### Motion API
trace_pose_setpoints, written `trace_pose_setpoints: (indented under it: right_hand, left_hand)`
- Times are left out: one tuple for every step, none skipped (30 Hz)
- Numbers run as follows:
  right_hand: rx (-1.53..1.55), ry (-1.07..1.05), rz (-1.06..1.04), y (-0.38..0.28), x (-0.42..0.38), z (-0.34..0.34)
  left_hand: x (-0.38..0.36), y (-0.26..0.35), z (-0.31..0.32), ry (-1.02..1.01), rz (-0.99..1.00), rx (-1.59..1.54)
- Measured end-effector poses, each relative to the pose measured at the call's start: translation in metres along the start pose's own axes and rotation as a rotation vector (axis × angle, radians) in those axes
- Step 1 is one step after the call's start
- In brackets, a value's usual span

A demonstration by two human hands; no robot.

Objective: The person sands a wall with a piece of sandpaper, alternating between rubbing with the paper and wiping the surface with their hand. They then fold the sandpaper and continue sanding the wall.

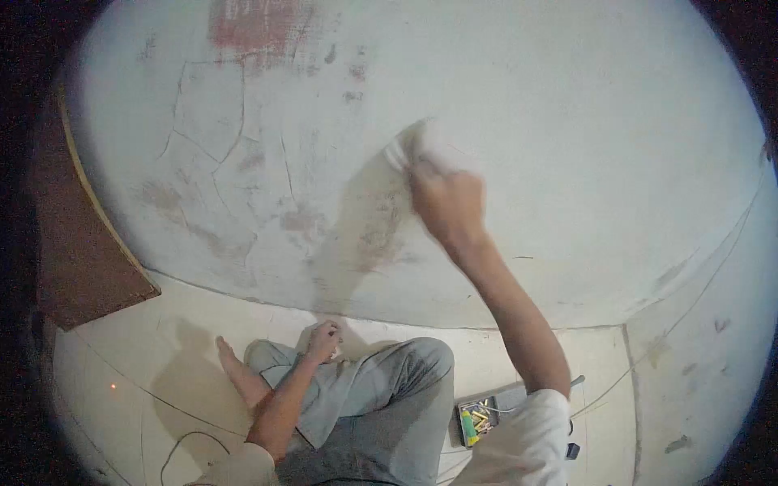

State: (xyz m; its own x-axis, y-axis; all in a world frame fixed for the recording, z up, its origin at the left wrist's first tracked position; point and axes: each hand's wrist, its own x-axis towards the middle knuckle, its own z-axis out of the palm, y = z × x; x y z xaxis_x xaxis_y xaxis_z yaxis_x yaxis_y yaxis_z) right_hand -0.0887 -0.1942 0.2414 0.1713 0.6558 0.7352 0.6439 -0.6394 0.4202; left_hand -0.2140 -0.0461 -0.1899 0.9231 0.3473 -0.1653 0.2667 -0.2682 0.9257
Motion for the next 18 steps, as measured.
trace_pose_setpoints:
  right_hand:
    - [0.04, 0.033, -0.185, -0.012, -0.002, 0.004]
    - [0.039, 0.036, -0.184, -0.008, -0.001, 0.0]
    - [0.066, 0.026, 0.025, -0.002, 0.002, -0.009]
    - [0.093, 0.016, 0.227, 0.005, 0.008, -0.018]
    - [0.157, 0.114, 0.343, 0.012, 0.017, -0.022]
    - [0.159, 0.107, 0.339, 0.009, 0.015, -0.018]
    - [0.128, 0.113, 0.199, 0.003, 0.01, -0.011]
    - [0.094, 0.12, 0.059, -0.003, 0.003, -0.005]
    - [0.083, -0.015, -0.081, -0.007, -0.006, 0.002]
    - [0.034, -0.056, -0.132, -0.02, -0.005, -0.003]
    - [-0.003, -0.022, -0.063, -0.015, 0.0, -0.007]
    - [-0.038, 0.011, 0.002, -0.005, 0.005, -0.012]
    - [0.021, 0.152, 0.118, 0.006, 0.011, -0.018]
    - [0.024, 0.146, 0.111, 0.005, 0.01, -0.013]
    - [0.053, 0.129, 0.092, 0.002, 0.005, -0.005]
    - [0.076, 0.123, 0.078, -0.001, 0.001, 0.004]
    - [0.079, 0.114, -0.085, -0.01, -0.004, 0.008]
    - [0.109, -0.071, -0.149, -0.02, -0.008, 0.01]
  left_hand:
    - [0.0, -0.001, 0.0, -0.018, -0.028, -0.05]
    - [0.001, -0.002, 0.0, -0.035, -0.054, -0.098]
    - [0.003, -0.004, -0.002, -0.034, -0.053, -0.096]
    - [0.004, -0.004, -0.001, -0.033, -0.033, -0.056]
    - [0.003, -0.003, 0.002, -0.034, -0.018, -0.021]
    - [0.001, -0.004, 0.003, -0.035, -0.024, -0.025]
    - [-0.001, 0.0, 0.0, -0.034, -0.039, -0.033]
    - [-0.002, 0.004, -0.002, -0.033, -0.05, -0.039]
    - [-0.004, 0.008, -0.003, -0.037, -0.049, -0.039]
    - [-0.005, 0.011, -0.003, -0.059, -0.108, -0.06]
    - [-0.003, 0.012, -0.005, -0.078, -0.167, -0.078]
    - [-0.002, 0.01, -0.005, -0.076, -0.167, -0.079]
    - [0.001, 0.003, -0.003, -0.057, -0.086, -0.025]
    - [0.002, -0.002, 0.002, -0.042, -0.008, 0.026]
    - [0.001, -0.01, 0.005, -0.047, -0.017, 0.023]
    - [0.005, -0.014, 0.004, -0.046, -0.003, 0.005]
    - [0.007, -0.012, 0.005, -0.044, 0.014, -0.015]
    - [0.004, -0.013, 0.008, -0.048, 0.015, -0.014]
